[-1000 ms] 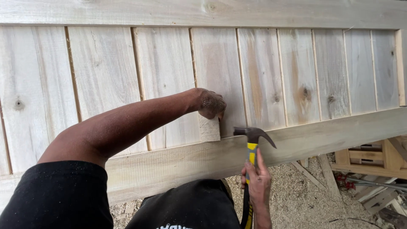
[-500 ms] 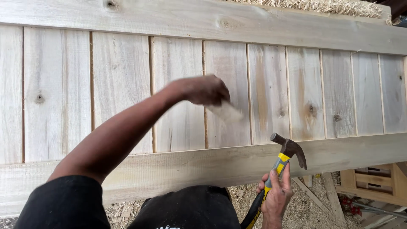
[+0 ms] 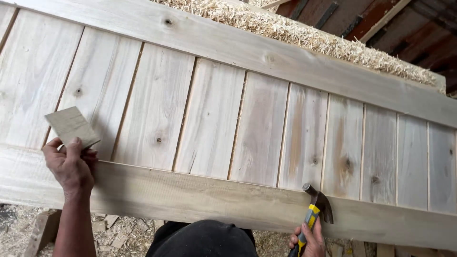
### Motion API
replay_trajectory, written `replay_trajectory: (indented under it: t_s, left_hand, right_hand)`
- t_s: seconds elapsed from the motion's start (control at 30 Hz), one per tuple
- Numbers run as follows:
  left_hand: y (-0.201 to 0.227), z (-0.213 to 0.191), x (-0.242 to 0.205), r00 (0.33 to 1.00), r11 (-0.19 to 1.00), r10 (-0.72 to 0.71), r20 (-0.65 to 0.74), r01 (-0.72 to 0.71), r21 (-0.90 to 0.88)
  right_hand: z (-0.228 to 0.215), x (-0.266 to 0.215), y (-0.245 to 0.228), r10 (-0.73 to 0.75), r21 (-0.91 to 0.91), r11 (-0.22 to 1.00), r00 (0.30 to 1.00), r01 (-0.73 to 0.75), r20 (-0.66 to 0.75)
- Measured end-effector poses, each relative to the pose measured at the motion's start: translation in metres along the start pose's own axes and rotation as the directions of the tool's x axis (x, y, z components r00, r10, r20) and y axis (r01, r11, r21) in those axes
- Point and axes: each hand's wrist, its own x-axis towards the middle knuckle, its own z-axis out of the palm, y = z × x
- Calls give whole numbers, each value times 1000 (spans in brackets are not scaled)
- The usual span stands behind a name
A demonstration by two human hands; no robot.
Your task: The person hammers small rectangular wood blocks onto a large wooden panel laid on sawdust-covered ground, positioning each block by hand and driving it with a claw hammer, moving to new spots along the panel. At the end the person walks away across the workshop.
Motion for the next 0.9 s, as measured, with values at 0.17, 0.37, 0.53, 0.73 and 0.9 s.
replay_trajectory:
  t_s: [0.17, 0.37, 0.53, 0.73, 0.9]
  left_hand:
    - [-4, 10, -32, 958, 970, 175, -229, -207, -124]
    - [2, 28, -31, 935, 979, 186, -304, -151, 134]
    - [11, 38, -31, 922, 960, 245, -299, -186, 211]
    - [5, 40, -31, 919, 949, 268, -289, -200, 245]
    - [8, 39, -31, 923, 917, 294, -247, -200, 344]
  right_hand:
    - [-35, 68, -24, -81, 42, 997, 916, 70, 393]
    - [-69, 161, -6, -4, -22, 1000, 826, 19, 564]
    - [-57, 143, -7, 7, -28, 1000, 901, 6, 433]
    - [-43, 117, -22, -49, -8, 998, 932, 55, 360]
    - [-38, 113, -24, -62, -23, 997, 940, 74, 335]
